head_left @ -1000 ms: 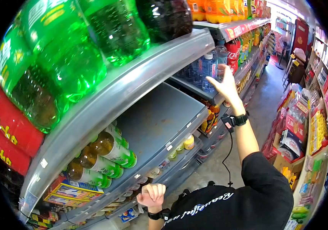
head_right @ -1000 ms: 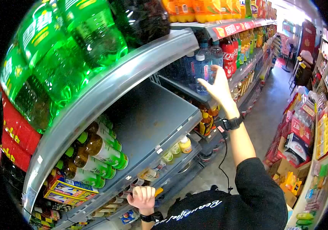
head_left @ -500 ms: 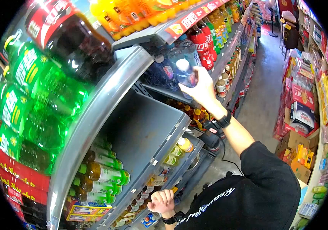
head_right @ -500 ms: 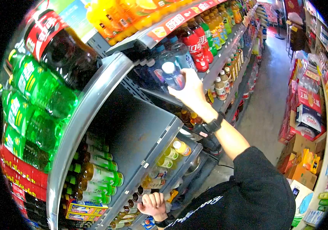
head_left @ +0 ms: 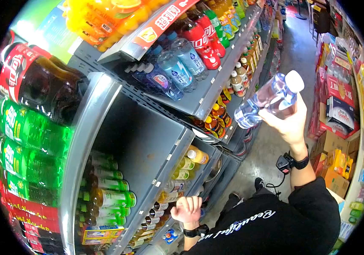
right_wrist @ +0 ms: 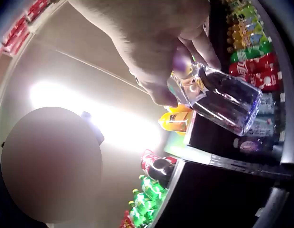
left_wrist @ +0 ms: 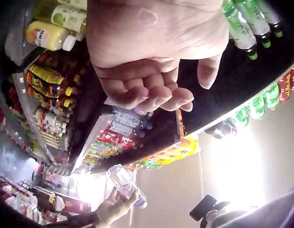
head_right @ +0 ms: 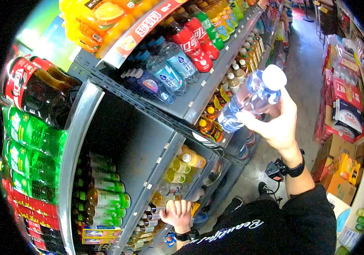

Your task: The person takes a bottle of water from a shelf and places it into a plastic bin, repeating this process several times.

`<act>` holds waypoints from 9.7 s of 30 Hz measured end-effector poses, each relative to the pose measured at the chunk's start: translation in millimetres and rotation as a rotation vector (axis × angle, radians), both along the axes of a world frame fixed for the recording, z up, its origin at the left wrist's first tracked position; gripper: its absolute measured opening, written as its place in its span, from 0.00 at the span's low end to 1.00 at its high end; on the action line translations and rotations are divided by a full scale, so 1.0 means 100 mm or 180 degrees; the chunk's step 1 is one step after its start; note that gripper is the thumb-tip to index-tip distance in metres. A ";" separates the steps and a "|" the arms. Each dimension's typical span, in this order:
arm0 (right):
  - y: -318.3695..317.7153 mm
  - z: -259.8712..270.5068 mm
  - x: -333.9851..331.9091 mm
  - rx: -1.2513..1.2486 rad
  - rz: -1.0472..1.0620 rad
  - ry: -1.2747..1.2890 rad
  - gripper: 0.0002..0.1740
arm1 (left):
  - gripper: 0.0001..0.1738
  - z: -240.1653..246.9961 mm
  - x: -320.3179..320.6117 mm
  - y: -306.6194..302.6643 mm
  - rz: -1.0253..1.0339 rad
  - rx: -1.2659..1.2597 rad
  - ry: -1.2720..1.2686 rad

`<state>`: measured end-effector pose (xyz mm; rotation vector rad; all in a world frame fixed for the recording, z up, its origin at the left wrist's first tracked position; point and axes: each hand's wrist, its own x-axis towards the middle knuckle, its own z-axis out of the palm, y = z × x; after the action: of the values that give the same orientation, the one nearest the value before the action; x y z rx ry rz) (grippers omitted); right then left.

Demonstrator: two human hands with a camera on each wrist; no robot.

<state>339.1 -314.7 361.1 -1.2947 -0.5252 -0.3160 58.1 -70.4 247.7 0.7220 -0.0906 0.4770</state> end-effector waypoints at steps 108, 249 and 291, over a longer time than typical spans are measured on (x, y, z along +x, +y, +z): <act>-4.34 -1.45 -7.81 -0.1899 -0.5418 0.5172 0.32 | 0.25 -0.25 -0.31 -1.49 -0.4261 -0.0328 -0.0064; -3.73 -0.72 -7.04 -0.2162 -0.5717 0.2462 0.15 | 0.23 -0.31 -0.42 -1.67 -0.4330 -0.0525 0.0336; 3.39 0.55 1.50 -0.3100 -0.0604 -0.2414 0.22 | 0.28 -0.37 -1.43 0.96 0.0043 -0.0125 -0.0035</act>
<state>488.6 24.4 416.4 -2.1729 -1.3018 -0.7799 -84.8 25.2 210.3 0.6817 -0.0865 0.4944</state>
